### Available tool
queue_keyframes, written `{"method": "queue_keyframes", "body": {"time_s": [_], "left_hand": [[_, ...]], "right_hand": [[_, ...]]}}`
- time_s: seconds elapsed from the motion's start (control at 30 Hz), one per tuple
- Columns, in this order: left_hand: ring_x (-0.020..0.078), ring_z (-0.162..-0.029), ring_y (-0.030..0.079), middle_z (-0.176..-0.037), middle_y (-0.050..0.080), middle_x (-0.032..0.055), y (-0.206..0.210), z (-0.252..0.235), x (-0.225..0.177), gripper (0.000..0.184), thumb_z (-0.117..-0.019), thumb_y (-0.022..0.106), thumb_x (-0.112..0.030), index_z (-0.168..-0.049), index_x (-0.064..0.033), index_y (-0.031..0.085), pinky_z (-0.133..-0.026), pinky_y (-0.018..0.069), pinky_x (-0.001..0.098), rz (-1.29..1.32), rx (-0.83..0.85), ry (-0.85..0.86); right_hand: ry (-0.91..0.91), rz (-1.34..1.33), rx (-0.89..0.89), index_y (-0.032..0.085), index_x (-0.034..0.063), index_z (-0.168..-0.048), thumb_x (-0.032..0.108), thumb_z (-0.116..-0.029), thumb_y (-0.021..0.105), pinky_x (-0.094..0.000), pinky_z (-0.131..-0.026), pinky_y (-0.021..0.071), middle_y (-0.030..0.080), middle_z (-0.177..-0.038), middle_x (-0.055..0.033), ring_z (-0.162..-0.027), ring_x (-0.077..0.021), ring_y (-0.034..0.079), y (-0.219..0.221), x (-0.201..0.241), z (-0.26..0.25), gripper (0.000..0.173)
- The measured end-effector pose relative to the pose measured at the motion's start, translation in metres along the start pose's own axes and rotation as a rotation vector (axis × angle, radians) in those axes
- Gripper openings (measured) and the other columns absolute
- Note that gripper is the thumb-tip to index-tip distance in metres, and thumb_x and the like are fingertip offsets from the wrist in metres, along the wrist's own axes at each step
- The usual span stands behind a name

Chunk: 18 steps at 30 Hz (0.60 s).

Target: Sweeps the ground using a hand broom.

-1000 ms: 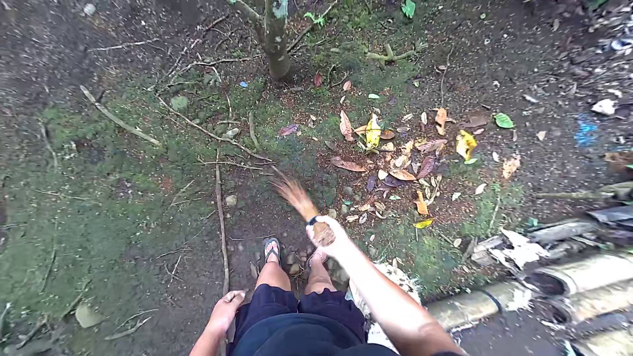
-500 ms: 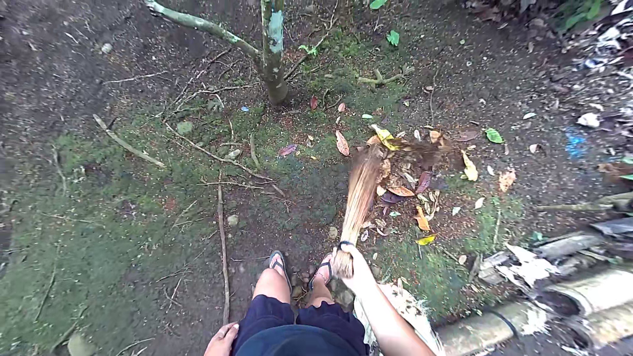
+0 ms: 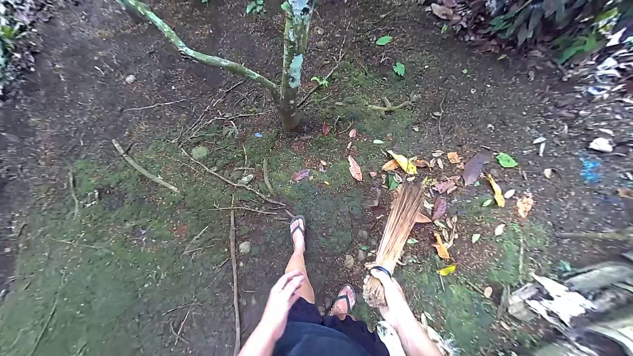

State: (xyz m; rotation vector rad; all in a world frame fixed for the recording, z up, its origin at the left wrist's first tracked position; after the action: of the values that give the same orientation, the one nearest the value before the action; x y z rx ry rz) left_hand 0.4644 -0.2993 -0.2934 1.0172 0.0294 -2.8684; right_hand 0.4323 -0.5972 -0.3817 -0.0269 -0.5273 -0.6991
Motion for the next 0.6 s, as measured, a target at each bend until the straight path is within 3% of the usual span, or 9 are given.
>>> {"method": "queue_keyframes", "body": {"time_s": [0.07,0.13,0.2,0.23,0.3,0.37,0.43,0.53,0.6], "left_hand": [[0.0292,-0.13,0.059,-0.142,0.06,0.016,0.038,-0.024,-0.018,0.057,-0.1036,0.058,-0.033,-0.153,-0.0086,0.044,-0.107,0.049,0.0488,-0.034,0.21,-0.143],[0.0303,-0.13,0.058,-0.146,0.057,0.0145,0.064,-0.048,-0.038,0.072,-0.1023,0.057,-0.044,-0.163,-0.0196,0.026,-0.104,0.0493,0.0539,-0.012,0.408,-0.298],[0.0282,-0.104,0.069,-0.123,0.067,0.0159,0.063,-0.077,-0.066,0.065,-0.1015,0.059,-0.031,-0.157,-0.0188,0.029,-0.087,0.0583,0.0475,0.138,0.419,-0.351],[0.0288,-0.092,0.071,-0.113,0.069,0.0178,0.048,-0.096,-0.08,0.06,-0.1006,0.058,-0.022,-0.153,-0.0155,0.03,-0.079,0.0602,0.0458,0.209,0.358,-0.343],[0.0278,-0.078,0.069,-0.1,0.066,0.0177,-0.002,-0.139,-0.113,0.055,-0.1015,0.055,-0.013,-0.151,-0.0126,0.03,-0.067,0.0607,0.0419,0.286,0.196,-0.291],[0.0279,-0.073,0.068,-0.095,0.065,0.0175,-0.068,-0.184,-0.152,0.057,-0.1006,0.056,-0.009,-0.151,-0.013,0.031,-0.061,0.0599,0.0409,0.231,0.008,-0.193],[0.0293,-0.076,0.068,-0.106,0.064,0.0184,-0.137,-0.229,-0.189,0.075,-0.0974,0.064,-0.009,-0.159,-0.0196,0.022,-0.062,0.0604,0.0435,0.104,-0.166,-0.095],[0.0349,-0.097,0.067,-0.141,0.049,0.0236,-0.211,-0.302,-0.246,0.1,-0.0932,0.074,-0.015,-0.164,-0.0221,0.004,-0.073,0.0603,0.0505,-0.053,-0.351,-0.025],[0.0365,-0.103,0.066,-0.144,0.048,0.0256,-0.232,-0.351,-0.282,0.101,-0.0922,0.076,-0.016,-0.164,-0.0206,0.005,-0.077,0.0591,0.0521,-0.116,-0.404,-0.052]], "right_hand": [[-0.039,0.054,0.098,0.042,0.0019,-0.138,0.02,-0.1013,0.059,-0.0405,-0.067,0.0627,0.068,-0.093,-0.0155,-0.075,-0.0239,0.071,0.057,0.012,0.028,0.045],[-0.107,0.259,0.281,0.039,0.0033,-0.15,0.033,-0.0963,0.064,-0.0439,-0.086,0.0607,0.066,-0.122,-0.0162,-0.101,-0.024,0.07,0.118,0.017,0.052,0.066],[-0.183,0.463,0.474,0.038,0.0063,-0.157,0.043,-0.0966,0.062,-0.0435,-0.108,0.0497,0.05,-0.151,-0.0158,-0.132,-0.0235,0.055,0.172,0.018,0.059,0.075],[-0.215,0.486,0.509,0.039,0.0072,-0.157,0.042,-0.0975,0.06,-0.0429,-0.11,0.049,0.045,-0.155,-0.0158,-0.136,-0.024,0.052,0.194,0.022,0.055,0.072],[-0.21,0.393,0.426,0.046,0.0052,-0.152,0.03,-0.099,0.059,-0.0409,-0.104,0.0537,0.049,-0.152,-0.0155,-0.129,-0.0242,0.059,0.22,0.036,0.034,0.06],[-0.128,0.308,0.256,0.045,0.0015,-0.15,0.017,-0.1003,0.057,-0.0392,-0.094,0.0578,0.058,-0.141,-0.0178,-0.115,-0.0243,0.066,0.224,0.044,0.005,0.053],[-0.031,0.323,0.124,0.044,0.0008,-0.15,0.013,-0.1022,0.056,-0.0401,-0.088,0.0587,0.063,-0.13,-0.0205,-0.104,-0.026,0.069,0.211,0.037,-0.012,0.051],[0.108,0.361,-0.011,0.041,-0.0006,-0.151,0.016,-0.1031,0.057,-0.0447,-0.088,0.0578,0.062,-0.127,-0.0249,-0.102,-0.0298,0.068,0.178,0.017,-0.018,0.053],[0.174,0.337,-0.107,0.037,-0.0024,-0.152,0.016,-0.1044,0.053,-0.0451,-0.089,0.0562,0.058,-0.131,-0.0277,-0.103,-0.0307,0.067,0.161,0.008,-0.012,0.053]]}}
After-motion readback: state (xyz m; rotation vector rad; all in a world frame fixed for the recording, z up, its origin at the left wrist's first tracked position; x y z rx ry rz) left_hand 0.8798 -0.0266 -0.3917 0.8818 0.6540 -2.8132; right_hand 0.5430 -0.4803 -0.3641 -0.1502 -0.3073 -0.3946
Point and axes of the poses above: each hand's wrist, its own z-axis away from the middle knuckle, its own y-axis out of the palm, x = y × z, the point moved 9 cm from there along -z, towards the middle knuckle
